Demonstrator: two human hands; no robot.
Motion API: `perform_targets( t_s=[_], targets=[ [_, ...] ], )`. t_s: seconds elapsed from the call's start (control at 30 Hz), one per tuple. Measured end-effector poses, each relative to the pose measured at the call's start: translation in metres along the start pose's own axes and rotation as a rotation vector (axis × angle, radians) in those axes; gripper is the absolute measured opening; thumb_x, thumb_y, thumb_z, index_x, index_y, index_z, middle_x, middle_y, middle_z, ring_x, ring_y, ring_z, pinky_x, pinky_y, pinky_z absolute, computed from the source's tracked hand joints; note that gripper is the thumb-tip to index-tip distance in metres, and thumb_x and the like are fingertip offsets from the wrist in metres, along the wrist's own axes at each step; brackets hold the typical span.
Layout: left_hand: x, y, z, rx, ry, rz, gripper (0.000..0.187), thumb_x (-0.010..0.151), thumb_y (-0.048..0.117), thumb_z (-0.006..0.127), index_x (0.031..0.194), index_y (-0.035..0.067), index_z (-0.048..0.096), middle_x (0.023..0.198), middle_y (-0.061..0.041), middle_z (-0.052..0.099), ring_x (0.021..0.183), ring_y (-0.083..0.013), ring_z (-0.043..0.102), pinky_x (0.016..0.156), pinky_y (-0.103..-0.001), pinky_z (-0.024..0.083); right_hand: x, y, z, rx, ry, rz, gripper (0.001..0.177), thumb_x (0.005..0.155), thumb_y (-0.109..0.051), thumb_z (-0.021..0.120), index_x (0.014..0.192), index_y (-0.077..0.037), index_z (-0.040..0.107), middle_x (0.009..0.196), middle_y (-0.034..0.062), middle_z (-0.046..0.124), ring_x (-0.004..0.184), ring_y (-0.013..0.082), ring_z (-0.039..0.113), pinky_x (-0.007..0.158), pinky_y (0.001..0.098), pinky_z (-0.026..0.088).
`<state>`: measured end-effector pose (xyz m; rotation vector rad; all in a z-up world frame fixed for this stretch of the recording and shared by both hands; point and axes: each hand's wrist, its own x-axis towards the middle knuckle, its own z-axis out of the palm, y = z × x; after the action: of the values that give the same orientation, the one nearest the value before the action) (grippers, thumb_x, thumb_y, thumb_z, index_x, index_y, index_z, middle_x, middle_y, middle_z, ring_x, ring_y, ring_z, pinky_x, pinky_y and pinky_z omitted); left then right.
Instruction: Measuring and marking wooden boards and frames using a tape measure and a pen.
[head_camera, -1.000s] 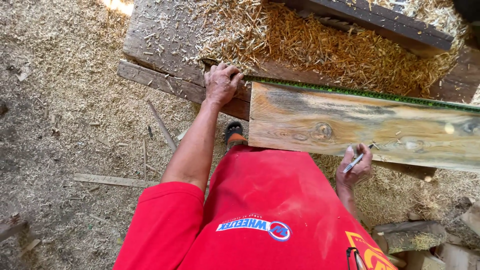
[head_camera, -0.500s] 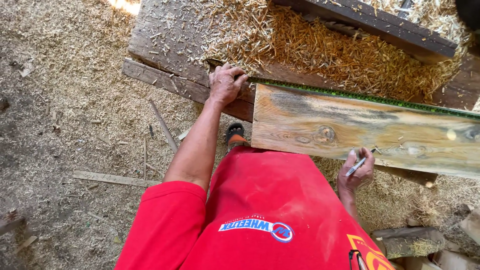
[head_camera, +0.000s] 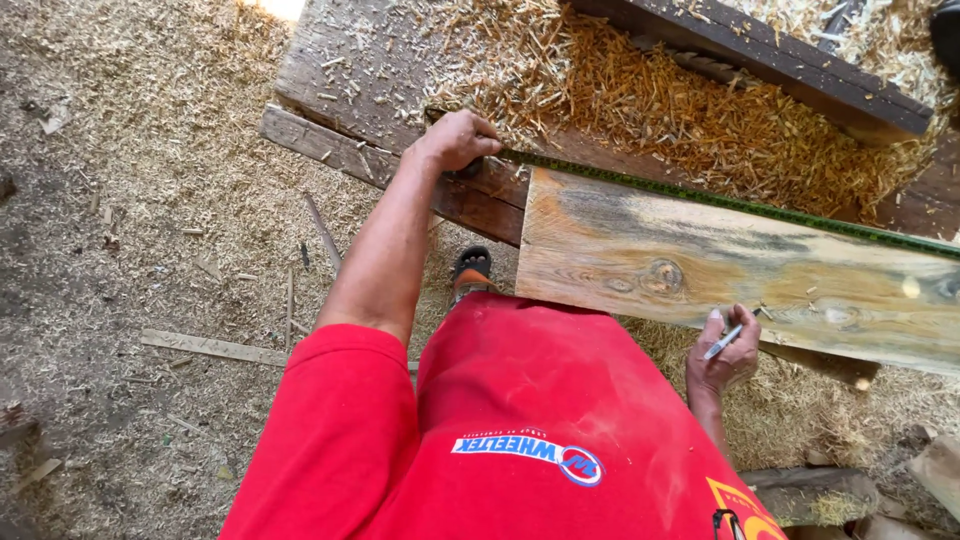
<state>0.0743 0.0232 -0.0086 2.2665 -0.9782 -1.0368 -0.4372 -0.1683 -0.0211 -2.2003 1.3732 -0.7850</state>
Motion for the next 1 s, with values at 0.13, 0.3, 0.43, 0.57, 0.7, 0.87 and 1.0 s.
perform_targets(
  t_s=[0.13, 0.3, 0.43, 0.57, 0.7, 0.87, 1.0],
  targets=[
    [-0.023, -0.038, -0.021, -0.083, 0.015, -0.078, 0.029, 0.094, 0.038, 0.07, 0.117, 0.021, 0.076, 0.118, -0.006, 0.076, 0.103, -0.0225, 0.072, 0.096, -0.039, 0.056, 0.0, -0.006, 0.003, -0.009, 0.015, 0.019, 0.027, 0.101, -0.009, 0.07, 0.126, -0.001, 0.064, 0.115, 0.0141, 0.073, 0.104, 0.0243, 0.072, 0.094, 0.0363, 0.059],
    [-0.062, -0.096, -0.051, 0.005, 0.261, -0.139, 0.023, 0.092, 0.04, 0.075, 0.109, 0.025, 0.079, 0.115, -0.007, 0.069, 0.107, -0.0226, 0.064, 0.099, -0.044, 0.049, 0.0, -0.012, 0.011, -0.065, 0.072, 0.059, 0.025, 0.098, -0.006, 0.072, 0.122, -0.001, 0.066, 0.111, 0.0128, 0.075, 0.1, 0.0235, 0.073, 0.093, 0.0373, 0.059],
    [-0.075, -0.11, -0.053, 0.007, 0.34, -0.186, 0.021, 0.092, 0.04, 0.077, 0.107, 0.025, 0.079, 0.112, -0.007, 0.063, 0.106, -0.0233, 0.061, 0.104, -0.048, 0.041, 0.0, -0.007, 0.012, -0.037, 0.075, 0.059, 0.024, 0.1, -0.006, 0.072, 0.122, -0.001, 0.065, 0.112, 0.0125, 0.074, 0.101, 0.0227, 0.072, 0.093, 0.0363, 0.06],
    [-0.067, -0.128, -0.039, -0.014, 0.456, -0.192, 0.021, 0.091, 0.041, 0.08, 0.103, 0.024, 0.08, 0.112, -0.006, 0.058, 0.112, -0.0239, 0.056, 0.108, -0.053, 0.033, 0.002, -0.001, 0.014, -0.009, 0.075, 0.063, 0.024, 0.1, -0.005, 0.072, 0.122, 0.0, 0.065, 0.111, 0.0132, 0.073, 0.1, 0.023, 0.072, 0.093, 0.0368, 0.06],
    [-0.071, -0.127, -0.044, -0.06, 0.453, -0.191, 0.021, 0.088, 0.042, 0.082, 0.101, 0.025, 0.08, 0.112, -0.005, 0.057, 0.115, -0.0232, 0.054, 0.109, -0.053, 0.032, 0.004, 0.006, 0.017, -0.004, 0.095, 0.112, 0.022, 0.099, -0.004, 0.071, 0.12, -0.001, 0.066, 0.109, 0.0131, 0.074, 0.097, 0.0223, 0.073, 0.09, 0.036, 0.062],
    [-0.075, -0.119, -0.05, -0.126, 0.403, -0.252, 0.02, 0.086, 0.041, 0.084, 0.099, 0.025, 0.081, 0.112, -0.003, 0.057, 0.117, -0.022, 0.053, 0.113, -0.053, 0.029, 0.003, 0.001, 0.021, 0.005, 0.123, 0.128, 0.022, 0.099, -0.003, 0.071, 0.12, -0.002, 0.066, 0.11, 0.0125, 0.074, 0.096, 0.0202, 0.074, 0.089, 0.0337, 0.064],
    [-0.075, -0.12, -0.052, -0.207, 0.379, -0.27, 0.021, 0.084, 0.04, 0.084, 0.099, 0.025, 0.081, 0.113, -0.003, 0.056, 0.116, -0.0222, 0.054, 0.112, -0.047, 0.037, 0.004, -0.002, 0.022, 0.031, 0.133, 0.161, 0.023, 0.098, -0.003, 0.071, 0.12, -0.003, 0.065, 0.11, 0.0123, 0.074, 0.096, 0.0193, 0.073, 0.089, 0.0318, 0.064]
  ],
)
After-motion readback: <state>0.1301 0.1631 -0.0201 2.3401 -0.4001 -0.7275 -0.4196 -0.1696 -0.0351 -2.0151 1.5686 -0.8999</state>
